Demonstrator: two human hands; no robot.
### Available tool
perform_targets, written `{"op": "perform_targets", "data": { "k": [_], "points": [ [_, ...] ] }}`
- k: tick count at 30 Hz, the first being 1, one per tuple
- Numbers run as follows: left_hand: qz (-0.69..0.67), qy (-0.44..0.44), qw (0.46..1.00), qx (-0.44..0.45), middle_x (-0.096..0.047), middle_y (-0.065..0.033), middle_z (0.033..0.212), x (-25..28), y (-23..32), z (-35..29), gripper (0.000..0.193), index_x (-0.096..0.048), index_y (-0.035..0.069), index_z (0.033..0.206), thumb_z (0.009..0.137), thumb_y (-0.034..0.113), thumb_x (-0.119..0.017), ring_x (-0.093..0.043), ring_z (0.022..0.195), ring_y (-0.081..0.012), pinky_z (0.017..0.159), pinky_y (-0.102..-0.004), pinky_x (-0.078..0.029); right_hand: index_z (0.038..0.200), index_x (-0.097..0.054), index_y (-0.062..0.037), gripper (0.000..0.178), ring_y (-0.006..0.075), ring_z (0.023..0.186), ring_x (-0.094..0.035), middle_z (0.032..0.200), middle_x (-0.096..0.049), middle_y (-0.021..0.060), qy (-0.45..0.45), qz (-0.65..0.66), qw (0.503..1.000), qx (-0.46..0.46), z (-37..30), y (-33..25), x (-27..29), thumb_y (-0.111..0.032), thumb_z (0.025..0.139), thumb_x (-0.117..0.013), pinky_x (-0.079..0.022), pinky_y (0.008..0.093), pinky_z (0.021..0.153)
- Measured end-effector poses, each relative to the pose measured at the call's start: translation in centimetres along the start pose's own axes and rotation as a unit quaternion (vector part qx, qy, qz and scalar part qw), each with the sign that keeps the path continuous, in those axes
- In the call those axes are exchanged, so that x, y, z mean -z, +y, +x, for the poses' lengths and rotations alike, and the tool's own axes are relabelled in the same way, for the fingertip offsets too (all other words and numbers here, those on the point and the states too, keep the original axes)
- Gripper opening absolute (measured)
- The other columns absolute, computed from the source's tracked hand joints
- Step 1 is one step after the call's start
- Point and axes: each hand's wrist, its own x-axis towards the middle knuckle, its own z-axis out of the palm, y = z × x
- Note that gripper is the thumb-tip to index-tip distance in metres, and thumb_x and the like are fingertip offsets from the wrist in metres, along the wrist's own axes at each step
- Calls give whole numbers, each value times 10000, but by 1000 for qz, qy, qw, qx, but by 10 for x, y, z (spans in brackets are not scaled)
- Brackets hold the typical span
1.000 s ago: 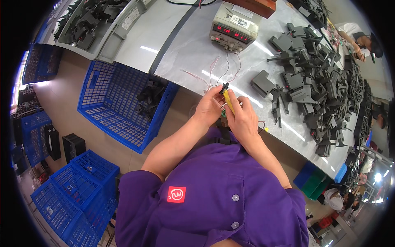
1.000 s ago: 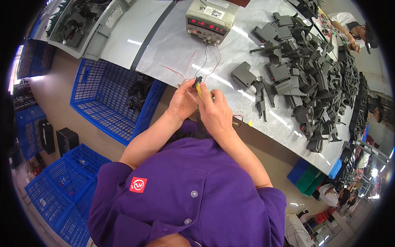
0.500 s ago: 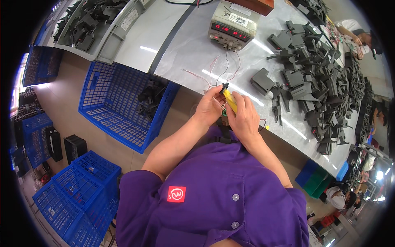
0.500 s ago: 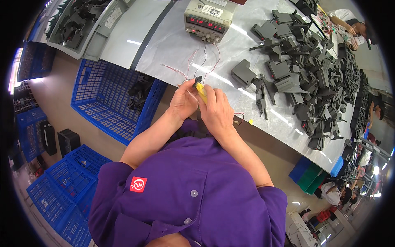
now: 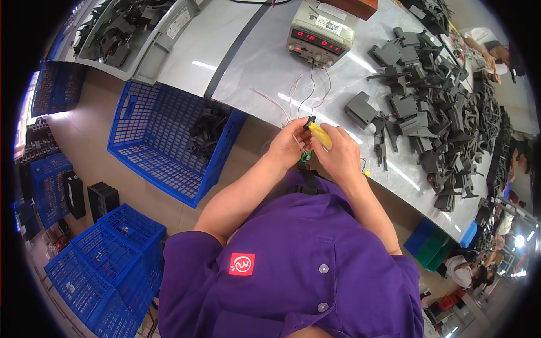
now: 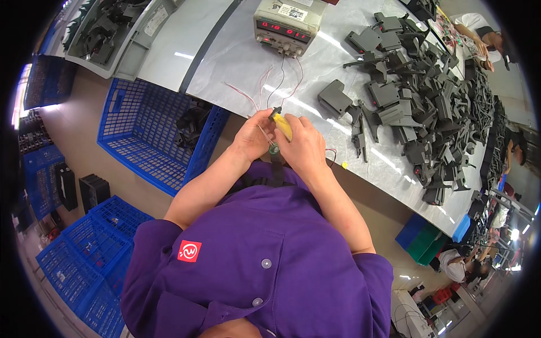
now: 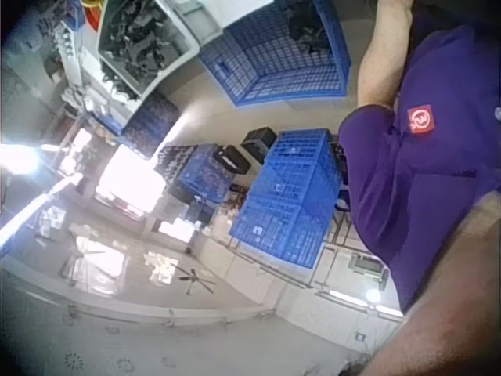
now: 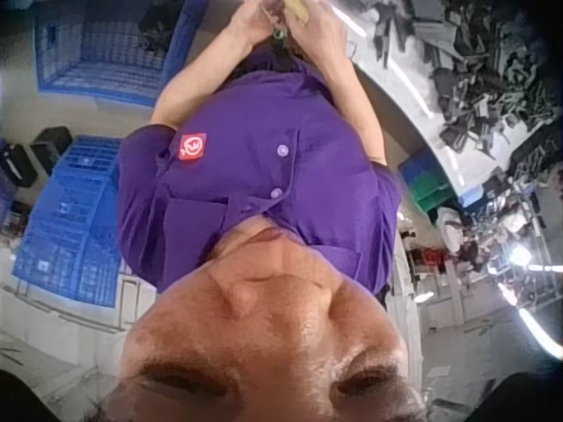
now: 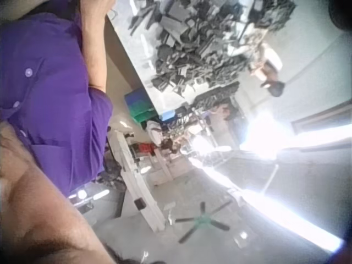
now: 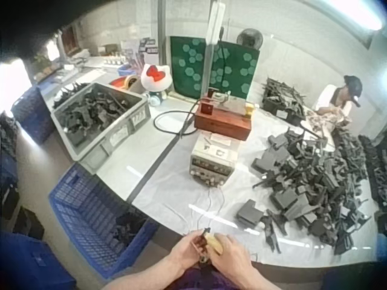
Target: Assembling electronic wiring and LED components into plastic toy housings and testing the functionality with a power supply.
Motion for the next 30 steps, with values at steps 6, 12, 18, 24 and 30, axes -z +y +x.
{"op": "perform_targets", "data": {
  "k": [6,12,18,24,30],
  "points": [
    [16,-22,1000,-3,-552,-2,806,3,-1,-1,180,-555,121,827,746,258,-638,-510,768,-140,676,-283,-392,946,-576,-18,290,357,680,-571,804,-556,166,-21,21,999,26,2,2,5,-169,700,-608,-465,416,590],
    [30,-64,997,2,-577,-27,839,10,-4,3,163,-566,88,892,826,237,-570,-535,781,-143,673,-276,-423,909,-588,7,262,300,610,-546,732,-539,144,-41,67,996,52,9,5,16,-101,674,-631,-434,354,550],
    [50,-81,995,-5,-586,-41,851,14,-5,4,166,-570,60,910,846,213,-554,-548,779,-146,684,-287,-460,893,-593,-6,244,283,580,-534,714,-529,129,-77,74,992,70,13,7,23,-93,667,-627,-424,344,531],
    [59,-100,993,-19,-585,-43,866,15,-9,0,178,-572,58,927,845,215,-559,-551,795,-148,694,-289,-459,877,-590,-27,225,310,582,-531,710,-517,129,-99,57,989,99,13,14,27,-98,666,-624,-427,361,532],
    [83,-101,990,-52,-583,-35,868,5,-4,-7,197,-573,63,909,846,250,-559,-549,800,-140,690,-273,-447,940,-524,-40,283,322,645,-549,784,-503,125,-46,5,990,133,3,8,22,-119,685,-618,-459,408,548]
  ]
}}
